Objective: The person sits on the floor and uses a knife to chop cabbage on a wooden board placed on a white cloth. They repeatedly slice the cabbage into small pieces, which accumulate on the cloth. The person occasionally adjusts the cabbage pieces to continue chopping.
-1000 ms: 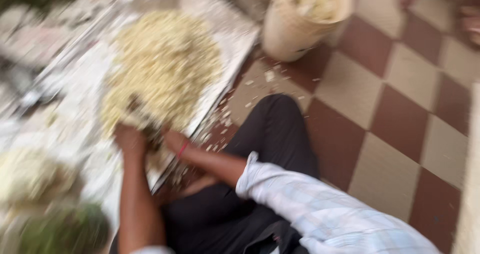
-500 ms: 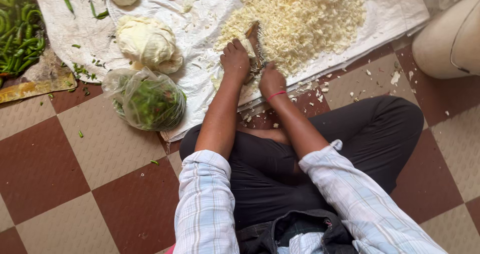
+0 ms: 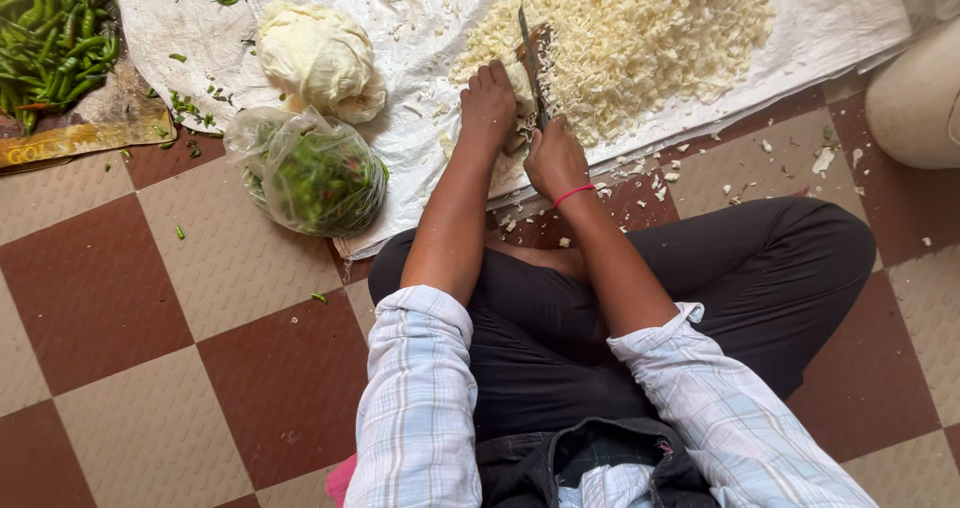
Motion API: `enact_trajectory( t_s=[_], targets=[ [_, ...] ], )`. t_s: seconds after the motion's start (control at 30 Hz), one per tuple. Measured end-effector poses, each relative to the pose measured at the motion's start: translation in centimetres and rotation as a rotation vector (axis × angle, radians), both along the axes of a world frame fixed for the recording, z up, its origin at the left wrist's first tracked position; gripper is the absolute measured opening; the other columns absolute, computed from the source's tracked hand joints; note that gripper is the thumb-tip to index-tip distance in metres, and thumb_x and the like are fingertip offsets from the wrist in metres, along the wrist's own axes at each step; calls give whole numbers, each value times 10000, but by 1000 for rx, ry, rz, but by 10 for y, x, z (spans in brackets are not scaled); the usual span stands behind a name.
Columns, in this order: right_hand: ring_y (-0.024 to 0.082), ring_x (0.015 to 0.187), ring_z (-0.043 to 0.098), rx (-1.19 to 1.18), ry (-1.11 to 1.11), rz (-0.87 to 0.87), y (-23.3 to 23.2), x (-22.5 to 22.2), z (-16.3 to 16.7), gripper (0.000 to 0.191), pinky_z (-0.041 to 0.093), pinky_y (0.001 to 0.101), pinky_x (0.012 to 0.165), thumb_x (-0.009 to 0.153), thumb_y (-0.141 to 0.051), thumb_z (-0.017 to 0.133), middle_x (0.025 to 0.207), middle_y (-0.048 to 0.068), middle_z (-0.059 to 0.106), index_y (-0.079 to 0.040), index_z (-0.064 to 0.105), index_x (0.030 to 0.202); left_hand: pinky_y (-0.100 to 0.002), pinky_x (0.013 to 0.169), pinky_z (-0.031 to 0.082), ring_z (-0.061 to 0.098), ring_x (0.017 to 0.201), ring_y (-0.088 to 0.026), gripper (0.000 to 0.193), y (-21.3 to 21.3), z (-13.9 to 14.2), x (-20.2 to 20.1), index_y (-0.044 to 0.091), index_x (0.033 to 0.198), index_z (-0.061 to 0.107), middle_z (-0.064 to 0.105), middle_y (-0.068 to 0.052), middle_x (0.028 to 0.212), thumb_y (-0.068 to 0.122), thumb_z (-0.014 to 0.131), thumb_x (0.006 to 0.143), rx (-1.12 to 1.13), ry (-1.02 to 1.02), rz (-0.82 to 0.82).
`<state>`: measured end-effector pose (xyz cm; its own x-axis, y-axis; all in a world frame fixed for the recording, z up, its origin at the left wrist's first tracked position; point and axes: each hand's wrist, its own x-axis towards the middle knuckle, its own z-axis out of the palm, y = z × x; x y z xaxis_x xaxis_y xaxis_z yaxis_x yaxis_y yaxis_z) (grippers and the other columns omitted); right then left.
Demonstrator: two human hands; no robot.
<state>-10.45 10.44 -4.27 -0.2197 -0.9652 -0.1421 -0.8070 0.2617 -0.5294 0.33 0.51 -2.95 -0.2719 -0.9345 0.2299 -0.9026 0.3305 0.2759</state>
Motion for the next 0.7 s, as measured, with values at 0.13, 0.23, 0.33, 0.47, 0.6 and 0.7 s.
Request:
enact_trajectory(
  t_s=[0.13,0.23,0.33,0.47,0.6,0.7],
  targets=[
    [571,868,667,66,48,-8,-11,10,-3,403,531,591,789,1014,-105,450,901,418,658,217,396,1251,-476,793,538,617,990,-332,440,4,-2,-4,-33,1247,506,594,-149,1083,137,589,850,-49,-6,-8],
    [550,932,680,48,128,37,-28,10,8,325,547,577,840,1018,-84,445,957,386,678,167,461,1224,-476,833,534,607,1036,-333,378,6,5,-5,-11,1230,515,596,-148,1114,150,576,894,-9,-6,37],
    [534,951,689,51,154,9,-31,7,16,303,552,571,858,1022,-76,450,967,379,683,149,477,1224,-482,847,519,595,1059,-341,414,7,11,-6,-24,1246,500,596,-163,1130,165,568,885,22,14,67],
    [539,866,683,184,59,-27,-9,9,24,453,536,582,779,1021,-140,485,924,396,659,200,376,1300,-485,874,505,589,1069,-345,475,8,14,-6,-49,1294,472,593,-176,1158,155,558,874,71,34,80],
    [541,916,680,159,103,-35,-4,9,22,488,540,574,827,1019,-134,493,943,378,682,186,356,1361,-486,878,515,594,1088,-350,452,8,12,-7,-45,1287,478,593,-180,1167,154,554,889,66,12,76],
    [521,969,693,138,183,-4,-15,4,25,422,565,551,865,999,-101,500,982,367,691,168,414,1312,-505,876,523,598,1108,-352,411,6,12,-8,-10,1240,507,597,-171,1175,187,569,885,138,37,79]
  ],
)
